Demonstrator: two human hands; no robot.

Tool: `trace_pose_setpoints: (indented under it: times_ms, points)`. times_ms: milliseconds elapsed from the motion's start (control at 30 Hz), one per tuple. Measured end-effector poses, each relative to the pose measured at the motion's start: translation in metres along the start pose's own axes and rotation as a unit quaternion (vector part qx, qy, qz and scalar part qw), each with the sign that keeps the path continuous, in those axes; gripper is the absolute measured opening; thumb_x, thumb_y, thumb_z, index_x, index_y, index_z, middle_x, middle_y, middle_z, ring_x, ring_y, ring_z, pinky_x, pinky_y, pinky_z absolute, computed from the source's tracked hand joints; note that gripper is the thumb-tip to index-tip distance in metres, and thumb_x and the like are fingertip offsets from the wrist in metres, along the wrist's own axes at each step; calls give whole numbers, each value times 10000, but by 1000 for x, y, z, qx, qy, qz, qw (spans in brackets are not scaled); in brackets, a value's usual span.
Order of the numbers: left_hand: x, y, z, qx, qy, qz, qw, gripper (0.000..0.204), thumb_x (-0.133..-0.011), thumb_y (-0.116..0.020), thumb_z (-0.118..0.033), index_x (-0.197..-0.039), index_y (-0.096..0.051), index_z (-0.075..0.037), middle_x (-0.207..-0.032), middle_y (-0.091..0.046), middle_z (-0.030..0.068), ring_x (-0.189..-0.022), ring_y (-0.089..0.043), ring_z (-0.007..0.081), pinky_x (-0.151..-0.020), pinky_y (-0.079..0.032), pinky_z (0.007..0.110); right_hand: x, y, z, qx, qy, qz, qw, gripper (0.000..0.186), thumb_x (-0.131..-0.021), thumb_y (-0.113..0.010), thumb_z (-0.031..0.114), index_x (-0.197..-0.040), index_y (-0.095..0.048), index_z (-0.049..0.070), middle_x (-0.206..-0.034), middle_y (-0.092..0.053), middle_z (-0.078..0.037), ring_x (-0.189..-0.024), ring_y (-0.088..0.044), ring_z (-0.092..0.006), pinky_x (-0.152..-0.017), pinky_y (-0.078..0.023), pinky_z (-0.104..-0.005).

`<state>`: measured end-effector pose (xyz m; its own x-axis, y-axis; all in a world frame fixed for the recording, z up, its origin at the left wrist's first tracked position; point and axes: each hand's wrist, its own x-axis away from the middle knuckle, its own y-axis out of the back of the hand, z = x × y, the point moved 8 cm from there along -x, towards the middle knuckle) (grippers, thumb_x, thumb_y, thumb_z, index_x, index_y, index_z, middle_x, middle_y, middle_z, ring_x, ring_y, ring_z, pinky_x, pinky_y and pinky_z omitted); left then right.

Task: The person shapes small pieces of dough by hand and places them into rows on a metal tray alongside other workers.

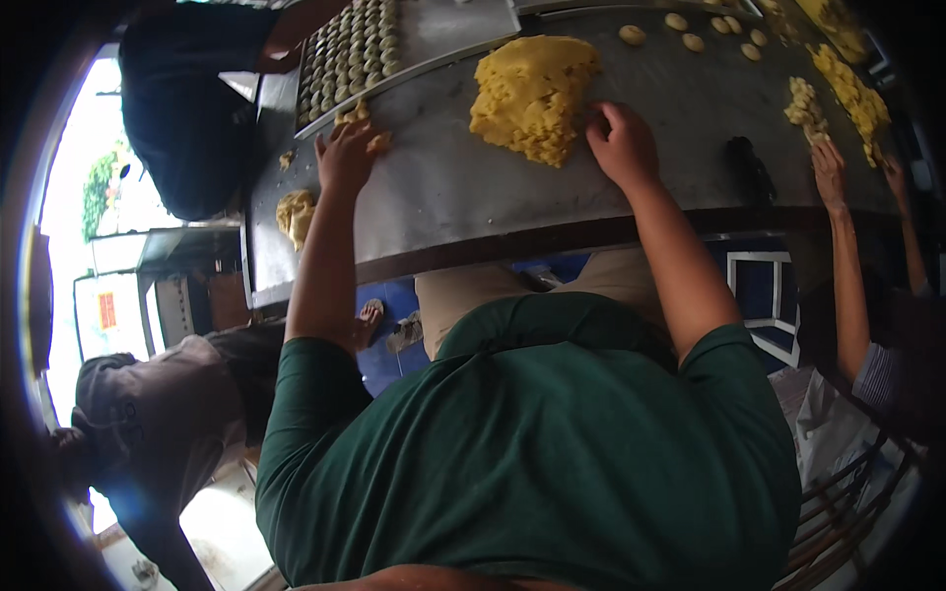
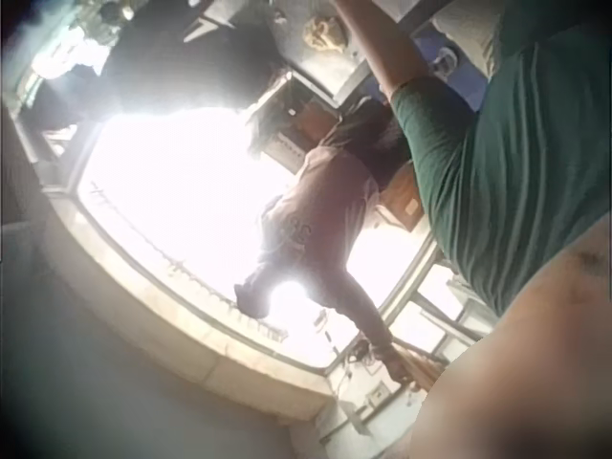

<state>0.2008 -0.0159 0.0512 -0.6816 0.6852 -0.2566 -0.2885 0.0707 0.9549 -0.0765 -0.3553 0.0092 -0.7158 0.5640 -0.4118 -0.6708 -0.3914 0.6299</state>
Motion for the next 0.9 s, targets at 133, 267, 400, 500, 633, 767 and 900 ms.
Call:
trace_pose_setpoints:
  times_ms: [133,267,400,500,633,767,900]
  points:
    - [-12,-4,1,15,-43,66,997,229,-924,-714,-336,-1137,-721,-252,-1207,-720,-14,-1213,-631,200,-1207,-240,543,1,7,-1,-29,8,-30,999,238,-906,-692,179,-1111,-713,59,-998,-711,-128,-905,-699,-328,-794,-556,-439]
    - [5,-21,34,229,67,-10,971,197,-946,-709,-294,-1111,-714,-186,-1097,-742,59,-1040,-702,251,-1065,-433,476,4,9,10,-76,-1,-58,995,238,-909,-701,167,-1122,-717,62,-991,-718,-132,-888,-702,-329,-792,-561,-427]
    - [47,-21,58,428,262,-235,832,179,-969,-699,-251,-1103,-726,-135,-1035,-752,103,-936,-720,268,-827,-560,413,-17,12,-1,-112,-104,-46,987,247,-935,-687,146,-1167,-715,69,-1051,-740,-140,-926,-717,-328,-799,-567,-417]
    - [65,-7,-15,371,153,-145,904,230,-955,-713,-236,-1162,-716,-135,-1069,-751,108,-986,-714,279,-925,-527,432,-47,11,11,-104,-49,-92,989,265,-967,-655,132,-1221,-703,76,-1137,-743,-139,-990,-720,-328,-826,-576,-412]
    - [88,20,-106,256,-19,-48,965,341,-938,-726,-248,-1254,-671,-134,-1098,-744,118,-1038,-695,300,-1041,-452,444,-36,-10,30,-48,79,-60,994,270,-978,-637,119,-1238,-698,82,-1172,-735,-123,-997,-716,-341,-849,-592,-421]
    - [80,17,-93,295,60,-48,952,313,-933,-725,-253,-1213,-669,-126,-1088,-735,124,-1023,-697,308,-982,-488,449,-3,4,22,-28,34,34,998,266,-951,-688,150,-1208,-703,82,-1127,-743,-117,-991,-713,-336,-842,-580,-424]
    - [69,5,-65,359,140,-52,921,274,-936,-718,-253,-1158,-666,-100,-1083,-731,121,-979,-708,326,-877,-535,449,3,26,52,-77,62,-19,995,300,-886,-768,154,-1171,-703,90,-1043,-725,-99,-985,-696,-327,-832,-569,-416]
